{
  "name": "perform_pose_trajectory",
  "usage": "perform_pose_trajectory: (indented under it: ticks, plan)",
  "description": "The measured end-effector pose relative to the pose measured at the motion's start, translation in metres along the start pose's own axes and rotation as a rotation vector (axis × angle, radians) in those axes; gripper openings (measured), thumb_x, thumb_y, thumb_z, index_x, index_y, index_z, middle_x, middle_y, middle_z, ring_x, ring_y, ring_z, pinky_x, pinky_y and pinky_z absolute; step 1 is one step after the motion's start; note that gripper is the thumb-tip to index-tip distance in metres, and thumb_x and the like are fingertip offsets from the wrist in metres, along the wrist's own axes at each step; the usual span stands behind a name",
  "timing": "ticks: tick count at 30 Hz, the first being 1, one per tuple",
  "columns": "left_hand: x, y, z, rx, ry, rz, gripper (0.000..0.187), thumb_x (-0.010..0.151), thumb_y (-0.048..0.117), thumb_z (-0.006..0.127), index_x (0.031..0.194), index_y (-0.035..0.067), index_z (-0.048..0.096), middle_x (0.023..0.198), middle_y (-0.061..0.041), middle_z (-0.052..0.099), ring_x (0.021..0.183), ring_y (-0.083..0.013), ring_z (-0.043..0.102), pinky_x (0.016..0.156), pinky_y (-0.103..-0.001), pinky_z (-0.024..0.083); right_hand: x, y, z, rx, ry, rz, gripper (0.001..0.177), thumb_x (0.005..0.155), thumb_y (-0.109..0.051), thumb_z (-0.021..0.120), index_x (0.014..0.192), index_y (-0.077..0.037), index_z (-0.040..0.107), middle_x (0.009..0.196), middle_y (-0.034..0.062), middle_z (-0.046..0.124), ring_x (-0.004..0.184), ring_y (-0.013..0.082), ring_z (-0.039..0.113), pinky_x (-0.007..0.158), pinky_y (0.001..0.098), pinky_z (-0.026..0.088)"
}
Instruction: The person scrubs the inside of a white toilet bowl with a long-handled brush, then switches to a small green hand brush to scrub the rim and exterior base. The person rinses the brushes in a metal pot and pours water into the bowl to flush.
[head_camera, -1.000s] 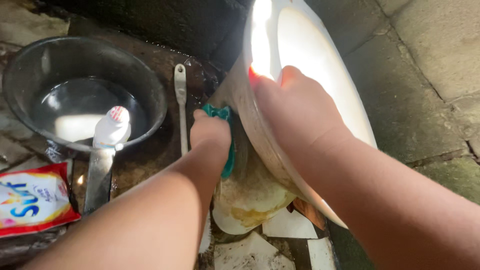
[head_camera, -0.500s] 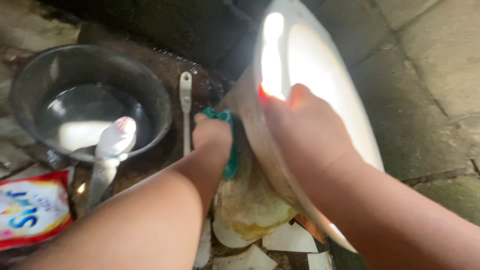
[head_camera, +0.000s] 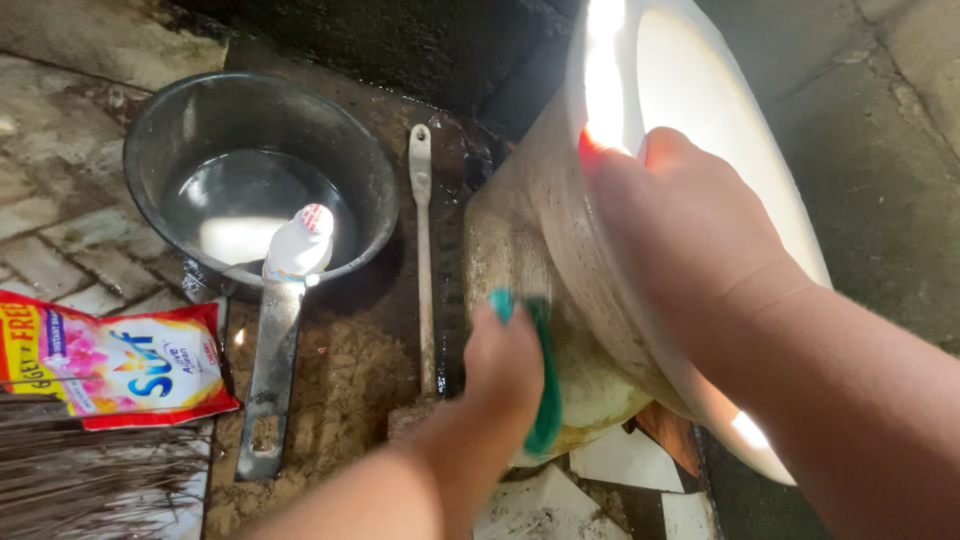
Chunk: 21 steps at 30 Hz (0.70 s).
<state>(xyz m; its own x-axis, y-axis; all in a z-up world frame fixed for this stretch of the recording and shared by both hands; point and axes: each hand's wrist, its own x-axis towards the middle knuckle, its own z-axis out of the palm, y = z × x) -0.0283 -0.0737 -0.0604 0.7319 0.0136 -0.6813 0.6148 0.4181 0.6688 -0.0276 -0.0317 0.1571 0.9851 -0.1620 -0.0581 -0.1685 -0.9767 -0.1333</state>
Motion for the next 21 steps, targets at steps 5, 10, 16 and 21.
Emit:
perform_pose_trajectory:
  ticks: [5,10,16,21]
  plan:
    - [0.089,0.074,0.004,-0.311,0.104,0.160,0.045,0.101,0.047,0.041,0.120,0.008,0.051,0.096,-0.020,0.068,0.069,-0.0343,0.069,0.059,-0.050,0.059,0.016,0.013,0.002,-0.091,0.037,-0.130,0.053,0.093,-0.045,0.048,0.118,0.000,0.063,0.106,0.0227,0.067,0.095,0.0348,0.067,0.088,0.0465,0.049]
    - [0.001,-0.003,0.015,-0.334,-0.099,-0.106,0.047,0.101,0.057,0.040,0.118,0.017,0.058,0.082,-0.015,0.062,0.059,-0.0301,0.059,0.050,-0.045,0.048,0.007,0.007,0.004,-0.035,-0.008,-0.049,0.052,0.095,-0.043,0.046,0.122,-0.001,0.061,0.110,0.0248,0.068,0.100,0.0372,0.068,0.089,0.0481,0.051]
    - [0.039,0.054,-0.013,-0.728,-0.135,-0.048,0.052,0.107,0.055,0.039,0.085,0.009,0.047,0.061,-0.005,0.045,0.046,-0.0207,0.043,0.043,-0.038,0.041,0.011,0.019,-0.001,-0.051,0.054,-0.160,0.052,0.095,-0.044,0.048,0.121,-0.001,0.063,0.109,0.0236,0.069,0.099,0.0377,0.068,0.088,0.0479,0.049]
    - [-0.014,0.014,-0.035,-0.874,-0.392,-0.179,0.046,0.104,0.055,0.041,0.083,0.014,0.048,0.057,-0.001,0.040,0.041,-0.0128,0.029,0.037,-0.029,0.023,0.004,0.014,-0.001,-0.005,0.007,-0.130,0.053,0.095,-0.043,0.047,0.120,0.001,0.064,0.103,0.0253,0.072,0.097,0.0364,0.066,0.088,0.0472,0.051]
